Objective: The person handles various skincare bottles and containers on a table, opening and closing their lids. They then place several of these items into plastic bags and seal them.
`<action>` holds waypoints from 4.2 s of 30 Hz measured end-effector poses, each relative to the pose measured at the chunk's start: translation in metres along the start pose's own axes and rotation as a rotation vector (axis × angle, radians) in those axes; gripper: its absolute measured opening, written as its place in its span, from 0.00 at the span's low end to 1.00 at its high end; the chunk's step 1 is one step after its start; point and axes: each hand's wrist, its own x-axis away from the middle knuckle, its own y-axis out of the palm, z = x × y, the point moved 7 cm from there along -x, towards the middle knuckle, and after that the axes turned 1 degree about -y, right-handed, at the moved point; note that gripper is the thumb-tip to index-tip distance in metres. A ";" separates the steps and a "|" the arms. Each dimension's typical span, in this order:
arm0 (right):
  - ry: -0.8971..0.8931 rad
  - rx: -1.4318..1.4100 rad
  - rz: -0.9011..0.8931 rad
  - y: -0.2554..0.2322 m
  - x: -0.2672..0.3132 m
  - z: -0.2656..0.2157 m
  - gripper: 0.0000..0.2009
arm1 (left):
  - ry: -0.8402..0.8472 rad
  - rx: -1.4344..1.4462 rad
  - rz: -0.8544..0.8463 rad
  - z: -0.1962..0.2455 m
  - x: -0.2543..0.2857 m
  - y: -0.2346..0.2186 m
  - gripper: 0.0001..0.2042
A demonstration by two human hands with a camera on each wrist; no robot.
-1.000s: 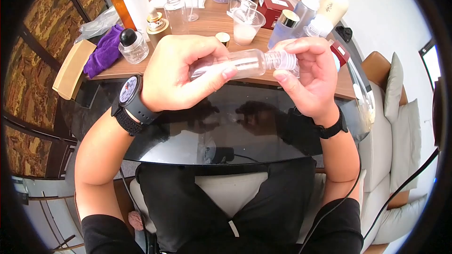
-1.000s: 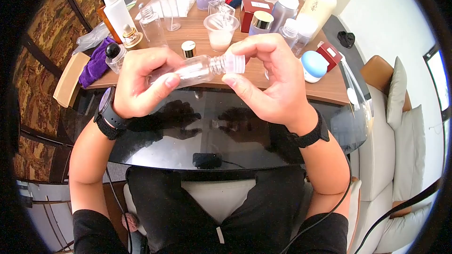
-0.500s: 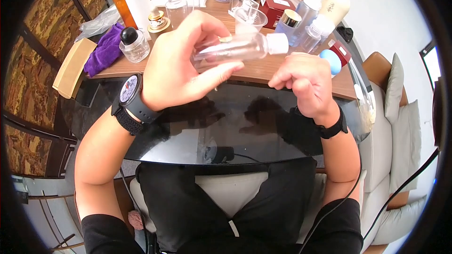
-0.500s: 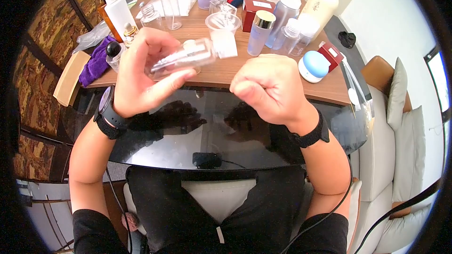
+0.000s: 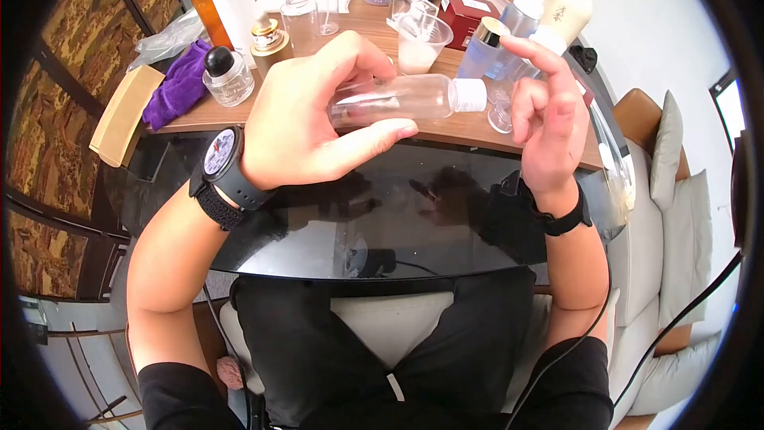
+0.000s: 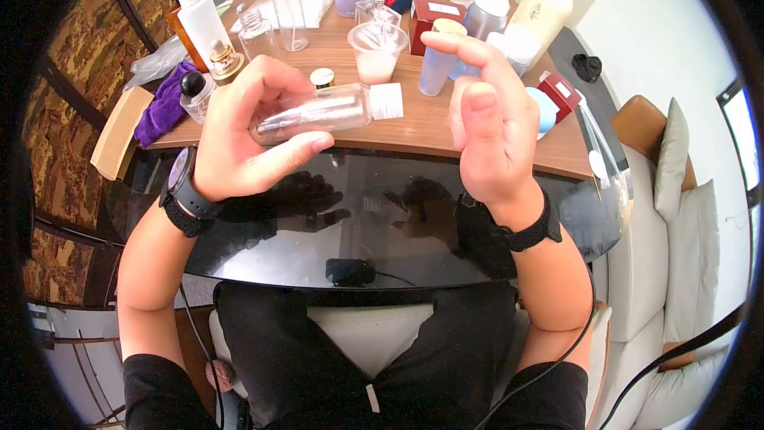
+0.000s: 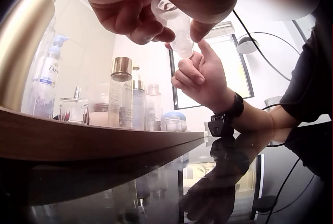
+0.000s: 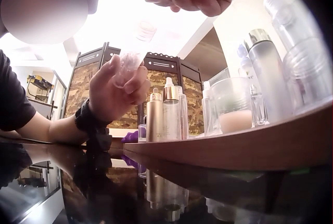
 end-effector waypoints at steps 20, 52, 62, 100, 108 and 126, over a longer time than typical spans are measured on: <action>-0.588 0.652 -0.036 0.043 -0.008 -0.022 0.14 | 0.115 0.131 0.113 -0.001 0.003 -0.002 0.22; -0.429 0.943 0.407 0.016 -0.025 -0.024 0.14 | -0.059 0.013 -0.044 -0.002 0.000 0.002 0.13; 0.147 1.172 0.382 -0.044 -0.010 -0.033 0.09 | -0.026 0.111 0.066 0.000 -0.001 0.000 0.07; -0.419 0.217 -0.084 0.076 -0.049 -0.009 0.33 | 0.527 -0.121 0.178 0.015 -0.005 -0.025 0.36; -0.282 0.176 0.053 0.083 -0.036 -0.001 0.31 | 0.561 -0.145 0.166 0.019 0.003 -0.015 0.31; -0.316 0.159 0.079 0.083 -0.031 -0.003 0.29 | 0.606 -0.150 0.138 0.020 0.007 -0.016 0.32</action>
